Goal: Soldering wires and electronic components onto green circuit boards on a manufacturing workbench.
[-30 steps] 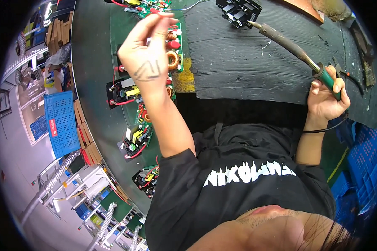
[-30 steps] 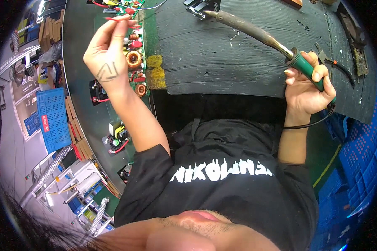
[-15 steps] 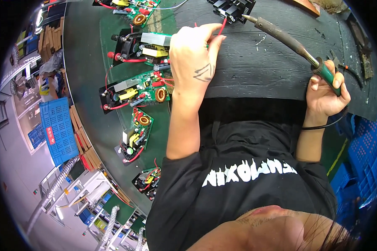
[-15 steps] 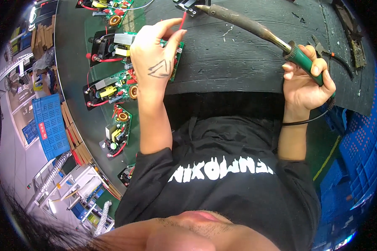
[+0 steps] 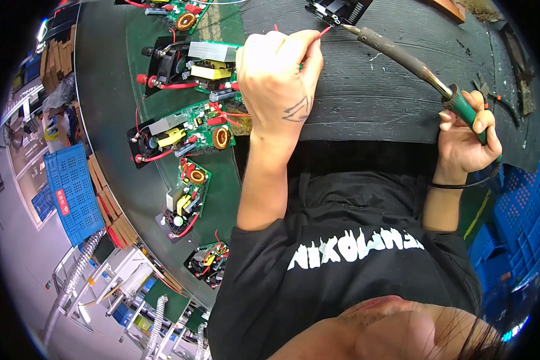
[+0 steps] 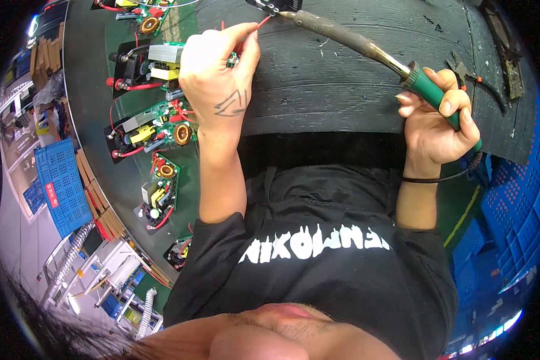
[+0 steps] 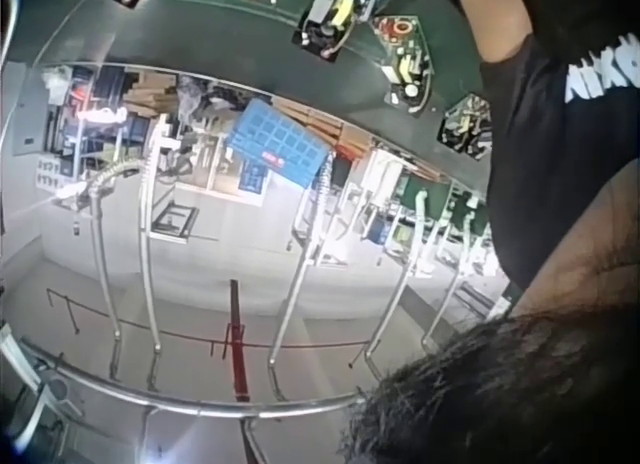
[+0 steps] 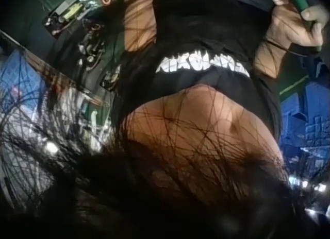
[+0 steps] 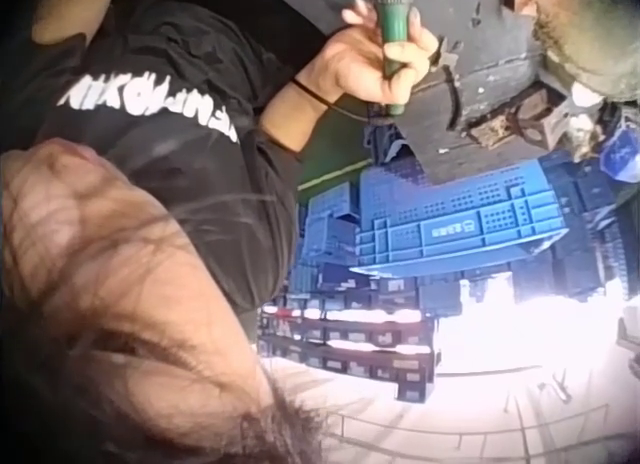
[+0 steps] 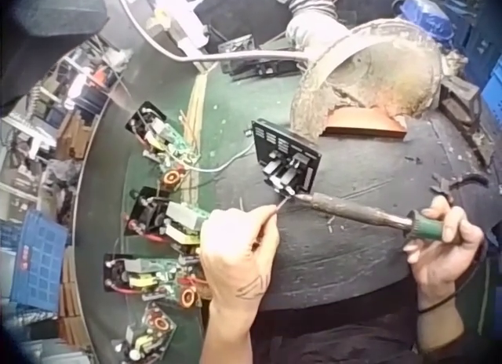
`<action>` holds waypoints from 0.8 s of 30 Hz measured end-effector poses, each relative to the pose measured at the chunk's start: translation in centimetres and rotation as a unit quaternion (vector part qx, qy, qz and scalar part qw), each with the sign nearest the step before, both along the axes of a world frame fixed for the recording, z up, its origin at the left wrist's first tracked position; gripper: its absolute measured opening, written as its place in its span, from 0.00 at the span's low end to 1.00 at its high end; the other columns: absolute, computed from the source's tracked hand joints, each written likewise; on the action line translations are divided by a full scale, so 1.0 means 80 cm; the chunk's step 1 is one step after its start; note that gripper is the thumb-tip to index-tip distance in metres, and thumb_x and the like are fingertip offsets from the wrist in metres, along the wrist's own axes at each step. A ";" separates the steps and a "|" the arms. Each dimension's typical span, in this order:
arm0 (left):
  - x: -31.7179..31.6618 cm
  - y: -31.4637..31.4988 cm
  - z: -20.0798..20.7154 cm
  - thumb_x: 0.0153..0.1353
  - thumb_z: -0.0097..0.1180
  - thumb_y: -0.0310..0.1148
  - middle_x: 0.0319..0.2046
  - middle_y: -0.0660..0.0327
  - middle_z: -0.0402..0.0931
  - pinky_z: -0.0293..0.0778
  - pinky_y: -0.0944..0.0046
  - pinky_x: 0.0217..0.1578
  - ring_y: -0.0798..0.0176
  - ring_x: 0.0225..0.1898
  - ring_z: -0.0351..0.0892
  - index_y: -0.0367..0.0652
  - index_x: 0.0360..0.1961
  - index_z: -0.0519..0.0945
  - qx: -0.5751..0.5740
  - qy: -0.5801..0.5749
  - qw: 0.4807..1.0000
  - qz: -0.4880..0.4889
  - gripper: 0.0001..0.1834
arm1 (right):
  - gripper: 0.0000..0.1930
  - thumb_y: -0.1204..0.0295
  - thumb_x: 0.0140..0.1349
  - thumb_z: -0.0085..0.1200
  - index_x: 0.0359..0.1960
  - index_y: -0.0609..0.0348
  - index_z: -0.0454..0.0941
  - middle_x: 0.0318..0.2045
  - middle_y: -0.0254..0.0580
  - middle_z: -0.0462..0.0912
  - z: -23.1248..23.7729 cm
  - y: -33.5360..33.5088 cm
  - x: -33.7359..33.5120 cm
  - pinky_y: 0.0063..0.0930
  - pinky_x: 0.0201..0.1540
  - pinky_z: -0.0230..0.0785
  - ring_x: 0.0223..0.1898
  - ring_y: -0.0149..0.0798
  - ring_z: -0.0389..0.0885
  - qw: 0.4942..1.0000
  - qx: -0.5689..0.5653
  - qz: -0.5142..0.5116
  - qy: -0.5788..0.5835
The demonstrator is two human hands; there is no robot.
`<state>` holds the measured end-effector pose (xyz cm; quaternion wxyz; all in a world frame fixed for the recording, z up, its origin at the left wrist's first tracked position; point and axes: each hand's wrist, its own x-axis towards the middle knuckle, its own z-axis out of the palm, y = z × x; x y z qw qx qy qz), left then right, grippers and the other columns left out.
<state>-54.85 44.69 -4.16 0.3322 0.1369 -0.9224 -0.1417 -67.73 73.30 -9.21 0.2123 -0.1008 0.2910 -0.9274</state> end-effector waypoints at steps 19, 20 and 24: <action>0.001 -0.002 -0.003 0.56 0.70 0.33 0.24 0.65 0.75 0.67 0.57 0.38 0.57 0.32 0.74 0.49 0.36 0.86 0.012 -0.014 1.000 -0.001 0.07 | 0.20 0.55 0.68 0.41 0.29 0.59 0.74 0.56 0.65 0.78 0.004 -0.008 0.000 0.51 0.34 0.85 0.33 0.69 0.87 0.999 0.031 0.019 0.035; 0.001 -0.002 -0.003 0.56 0.70 0.33 0.24 0.65 0.75 0.67 0.57 0.38 0.57 0.32 0.74 0.49 0.36 0.86 0.013 -0.012 1.000 -0.002 0.07 | 0.20 0.55 0.68 0.41 0.29 0.59 0.74 0.56 0.65 0.78 0.004 -0.008 -0.001 0.51 0.34 0.85 0.33 0.69 0.87 0.999 0.030 0.023 0.037; 0.002 -0.001 -0.002 0.56 0.70 0.33 0.24 0.65 0.74 0.67 0.56 0.38 0.57 0.32 0.74 0.49 0.36 0.86 0.023 -0.017 1.000 -0.004 0.07 | 0.20 0.55 0.68 0.41 0.29 0.59 0.74 0.56 0.65 0.78 0.004 -0.009 -0.001 0.50 0.33 0.85 0.33 0.69 0.87 0.999 0.023 0.026 0.031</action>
